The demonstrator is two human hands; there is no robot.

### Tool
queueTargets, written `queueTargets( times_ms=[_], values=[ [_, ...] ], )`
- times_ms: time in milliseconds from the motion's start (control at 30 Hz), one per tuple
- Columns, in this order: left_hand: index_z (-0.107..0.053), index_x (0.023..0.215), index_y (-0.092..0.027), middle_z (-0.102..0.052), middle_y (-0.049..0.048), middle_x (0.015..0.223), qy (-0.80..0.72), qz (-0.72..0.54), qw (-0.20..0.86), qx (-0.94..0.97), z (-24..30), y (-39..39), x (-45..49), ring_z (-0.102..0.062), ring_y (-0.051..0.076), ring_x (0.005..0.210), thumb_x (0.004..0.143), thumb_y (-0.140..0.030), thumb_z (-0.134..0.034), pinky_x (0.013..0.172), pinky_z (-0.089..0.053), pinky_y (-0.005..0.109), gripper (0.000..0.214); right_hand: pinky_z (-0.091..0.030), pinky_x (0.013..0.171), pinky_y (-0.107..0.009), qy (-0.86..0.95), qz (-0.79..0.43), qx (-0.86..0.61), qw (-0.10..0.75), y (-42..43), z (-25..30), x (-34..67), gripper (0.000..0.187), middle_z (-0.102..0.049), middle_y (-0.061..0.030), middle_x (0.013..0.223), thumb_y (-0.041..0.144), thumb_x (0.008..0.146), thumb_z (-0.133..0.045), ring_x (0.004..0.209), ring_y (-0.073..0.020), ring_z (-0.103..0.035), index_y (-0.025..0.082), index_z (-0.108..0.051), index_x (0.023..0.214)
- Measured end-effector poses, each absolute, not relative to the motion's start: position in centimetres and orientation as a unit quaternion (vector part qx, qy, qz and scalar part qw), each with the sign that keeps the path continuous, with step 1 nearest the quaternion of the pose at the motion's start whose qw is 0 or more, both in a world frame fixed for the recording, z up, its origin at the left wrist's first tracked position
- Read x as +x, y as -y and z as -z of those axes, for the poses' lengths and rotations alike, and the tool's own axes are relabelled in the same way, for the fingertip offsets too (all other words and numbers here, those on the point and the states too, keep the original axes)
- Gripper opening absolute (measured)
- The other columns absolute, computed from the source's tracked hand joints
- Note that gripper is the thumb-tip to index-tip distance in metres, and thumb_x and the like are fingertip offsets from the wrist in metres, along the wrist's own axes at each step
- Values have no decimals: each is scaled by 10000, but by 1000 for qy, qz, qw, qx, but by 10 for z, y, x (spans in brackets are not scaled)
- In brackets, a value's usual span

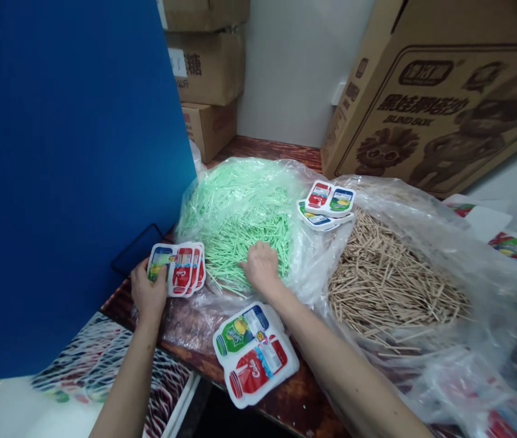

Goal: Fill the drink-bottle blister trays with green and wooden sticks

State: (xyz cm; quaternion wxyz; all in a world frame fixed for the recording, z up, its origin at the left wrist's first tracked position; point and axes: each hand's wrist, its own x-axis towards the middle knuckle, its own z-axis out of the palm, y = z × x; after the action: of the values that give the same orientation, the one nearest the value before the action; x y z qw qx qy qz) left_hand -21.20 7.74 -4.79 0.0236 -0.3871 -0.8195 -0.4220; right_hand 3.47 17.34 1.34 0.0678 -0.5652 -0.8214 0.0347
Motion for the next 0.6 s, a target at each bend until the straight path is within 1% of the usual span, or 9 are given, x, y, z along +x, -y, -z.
queueTargets(
  times_ms=[67,133,200,300,367,500,533,600],
  values=[
    [-565,1178,-160,-587,140,1163,822,421,18,-383,47,-77,-212,-544,299,1120,816,-405,-550,967,-413,412,438,-370,816,-390,829,-22,-557,51,-175,-17,30,212,-578,-206,1051,224,879,-543,1001,-292,-505,67,-639,984],
    [-572,1170,-155,-590,145,1166,825,418,14,-381,47,-77,-211,-545,304,1123,810,-406,-555,966,-413,415,440,-364,812,-403,836,-17,-546,38,-179,-20,27,209,-574,-225,1052,131,854,-508,991,-297,-498,45,-642,989],
    [-574,1166,-158,-598,142,1158,826,418,11,-379,46,-77,-211,-546,307,1125,805,-408,-556,964,-413,414,439,-356,822,-418,843,-17,-536,31,-181,-21,26,236,-567,-241,1058,89,821,-507,1005,-311,-485,24,-640,1005],
    [-572,1162,-161,-607,140,1146,826,417,7,-380,46,-77,-211,-543,310,1133,805,-407,-550,967,-410,417,434,-352,843,-416,849,-26,-527,32,-182,-21,27,262,-558,-231,1076,62,776,-537,1031,-315,-468,25,-640,1014],
    [-574,1155,-154,-606,149,1149,826,415,7,-380,46,-77,-212,-542,316,1137,805,-407,-548,970,-409,425,433,-357,842,-406,845,-40,-532,40,-183,-20,31,259,-552,-219,1101,70,782,-531,1040,-311,-465,45,-640,1015],
    [-578,1143,-156,-608,147,1135,828,408,6,-383,46,-77,-213,-548,316,1123,807,-409,-542,964,-416,429,422,-372,824,-369,801,-119,-581,82,-197,-27,47,218,-563,-178,1131,183,884,-451,1045,-283,-484,118,-640,971],
    [-581,1136,-159,-610,143,1125,829,406,4,-384,46,-77,-213,-551,315,1115,807,-410,-541,960,-418,428,416,-374,815,-355,787,-144,-593,94,-202,-30,52,221,-580,-158,1110,226,900,-440,1037,-273,-495,138,-640,937],
    [-591,1113,-161,-614,136,1097,833,401,2,-381,46,-77,-213,-558,318,1092,800,-412,-543,947,-424,428,404,-377,779,-331,762,-188,-610,113,-214,-36,59,231,-627,-120,1005,283,902,-441,984,-256,-529,160,-627,843]
  ],
)
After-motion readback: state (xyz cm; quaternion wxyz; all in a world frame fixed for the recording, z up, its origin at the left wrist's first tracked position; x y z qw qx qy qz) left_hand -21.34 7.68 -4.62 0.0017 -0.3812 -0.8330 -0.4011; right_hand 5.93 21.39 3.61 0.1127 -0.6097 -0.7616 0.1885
